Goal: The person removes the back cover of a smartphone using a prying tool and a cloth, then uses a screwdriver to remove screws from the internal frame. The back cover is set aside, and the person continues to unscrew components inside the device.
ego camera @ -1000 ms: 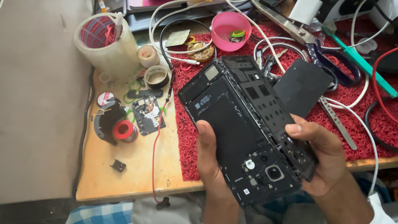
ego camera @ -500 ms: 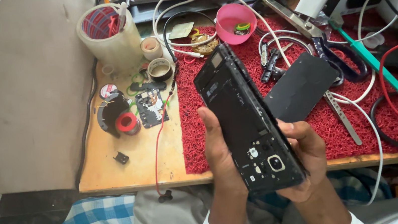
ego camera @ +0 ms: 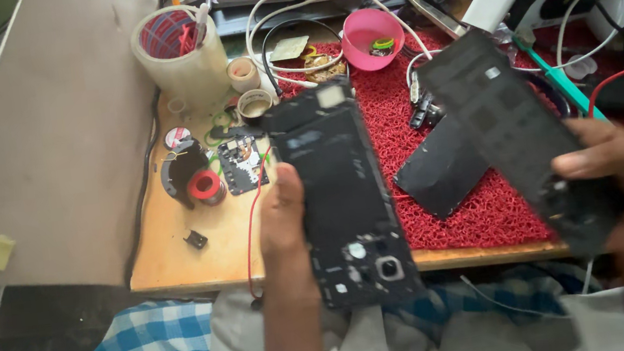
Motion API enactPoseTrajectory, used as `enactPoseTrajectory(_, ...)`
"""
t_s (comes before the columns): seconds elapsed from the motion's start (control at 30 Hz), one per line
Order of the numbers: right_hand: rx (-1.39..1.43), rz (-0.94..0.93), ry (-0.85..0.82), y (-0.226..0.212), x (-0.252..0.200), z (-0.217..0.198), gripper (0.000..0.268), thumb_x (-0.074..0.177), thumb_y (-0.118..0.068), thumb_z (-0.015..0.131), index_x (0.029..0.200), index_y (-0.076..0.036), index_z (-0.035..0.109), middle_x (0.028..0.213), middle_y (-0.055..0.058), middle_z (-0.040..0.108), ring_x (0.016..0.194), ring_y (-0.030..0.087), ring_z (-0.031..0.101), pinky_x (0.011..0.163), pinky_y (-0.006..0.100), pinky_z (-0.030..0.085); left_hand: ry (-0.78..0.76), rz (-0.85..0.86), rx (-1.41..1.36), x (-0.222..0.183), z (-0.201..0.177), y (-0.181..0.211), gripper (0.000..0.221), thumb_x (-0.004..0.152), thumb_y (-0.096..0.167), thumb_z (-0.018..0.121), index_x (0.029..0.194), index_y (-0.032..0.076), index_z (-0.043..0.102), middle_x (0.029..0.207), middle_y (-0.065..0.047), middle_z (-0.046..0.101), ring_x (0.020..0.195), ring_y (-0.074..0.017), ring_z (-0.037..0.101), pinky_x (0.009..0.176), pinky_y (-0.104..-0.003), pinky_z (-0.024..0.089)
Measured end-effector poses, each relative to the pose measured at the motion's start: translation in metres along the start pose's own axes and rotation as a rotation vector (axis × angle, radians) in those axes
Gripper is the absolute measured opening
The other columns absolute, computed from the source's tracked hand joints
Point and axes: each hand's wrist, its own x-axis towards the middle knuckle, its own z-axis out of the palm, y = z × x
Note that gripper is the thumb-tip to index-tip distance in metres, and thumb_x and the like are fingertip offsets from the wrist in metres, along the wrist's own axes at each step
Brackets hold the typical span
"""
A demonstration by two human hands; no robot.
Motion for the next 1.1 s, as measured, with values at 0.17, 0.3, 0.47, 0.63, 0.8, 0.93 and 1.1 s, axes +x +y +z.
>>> enactPoseTrajectory(0.17,-0.431,0.107,0.348,-0.04,0.0,-0.037,0.045,0.09,-0.014,0.065,0.13,0.006,0.064,0.092,0.024,0.074,0.071,0.032,0.076,0.06,0.045,0.065,-0.005,0.065,0.042,-0.005,-0.002,0.017,0.061,0.105,0.05,0.051,0.124,-0.007,0.062,0.102,-0.012,0.074,0.081,-0.0162,0.073,0.071,-0.031,0.061)
enactPoseTrajectory(0.3,-0.58,-0.016,0.449,-0.07,0.02,-0.024,0.038,0.091,-0.015,0.066,0.124,0.003,0.064,0.092,0.018,0.073,0.073,0.027,0.075,0.061,0.042,0.064,-0.017,0.049,-0.016,-0.001,0.002,0.005,0.061,0.105,0.049,0.05,0.124,-0.008,0.062,0.105,-0.012,0.074,0.084,-0.0166,0.074,0.074,-0.031,0.061)
enactPoseTrajectory(0.47,-0.702,-0.144,0.494,-0.123,0.07,0.003,0.029,0.093,-0.017,0.067,0.117,0.0,0.063,0.091,0.011,0.071,0.076,0.021,0.073,0.062,0.038,0.063,0.012,0.046,-0.034,0.001,0.004,-0.008,0.058,0.101,0.048,0.05,0.127,-0.003,0.062,0.113,-0.01,0.074,0.096,-0.0151,0.073,0.085,-0.031,0.06)
enactPoseTrajectory(0.63,-0.742,-0.177,0.43,-0.16,0.151,0.037,0.022,0.095,-0.018,0.068,0.11,-0.003,0.063,0.09,0.004,0.069,0.079,0.015,0.072,0.063,0.034,0.061,0.062,0.057,0.091,0.0,0.0,-0.02,0.053,0.103,0.044,0.049,0.124,-0.003,0.064,0.107,-0.007,0.075,0.091,-0.0104,0.069,0.082,-0.027,0.057)
enactPoseTrajectory(0.8,-0.682,-0.166,0.28,-0.142,0.269,0.048,0.018,0.095,-0.016,0.069,0.108,-0.004,0.067,0.091,0.006,0.071,0.068,0.016,0.065,0.052,0.03,0.048,0.128,-0.006,0.291,0.004,-0.014,-0.042,0.056,0.109,0.048,0.048,0.115,-0.004,0.069,0.088,-0.007,0.064,0.076,-0.0105,0.054,0.068,-0.026,0.045)
enactPoseTrajectory(0.93,-0.672,-0.184,0.337,-0.13,0.346,0.035,0.022,0.101,-0.018,0.07,0.109,0.001,0.065,0.091,0.01,0.069,0.065,0.018,0.061,0.049,0.028,0.044,0.115,-0.007,0.237,0.011,-0.018,-0.041,0.06,0.1,0.053,0.045,0.111,0.001,0.073,0.087,0.001,0.072,0.079,-0.0049,0.061,0.07,-0.021,0.048)
enactPoseTrajectory(1.1,-0.588,-0.196,0.427,-0.123,0.372,0.035,0.022,0.099,-0.017,0.069,0.107,0.003,0.062,0.092,0.013,0.071,0.075,0.023,0.071,0.059,0.031,0.061,0.152,-0.039,0.307,0.007,-0.024,-0.041,0.063,0.106,0.056,0.042,0.102,-0.001,0.07,0.082,0.002,0.059,0.078,-0.0057,0.052,0.067,-0.022,0.041)
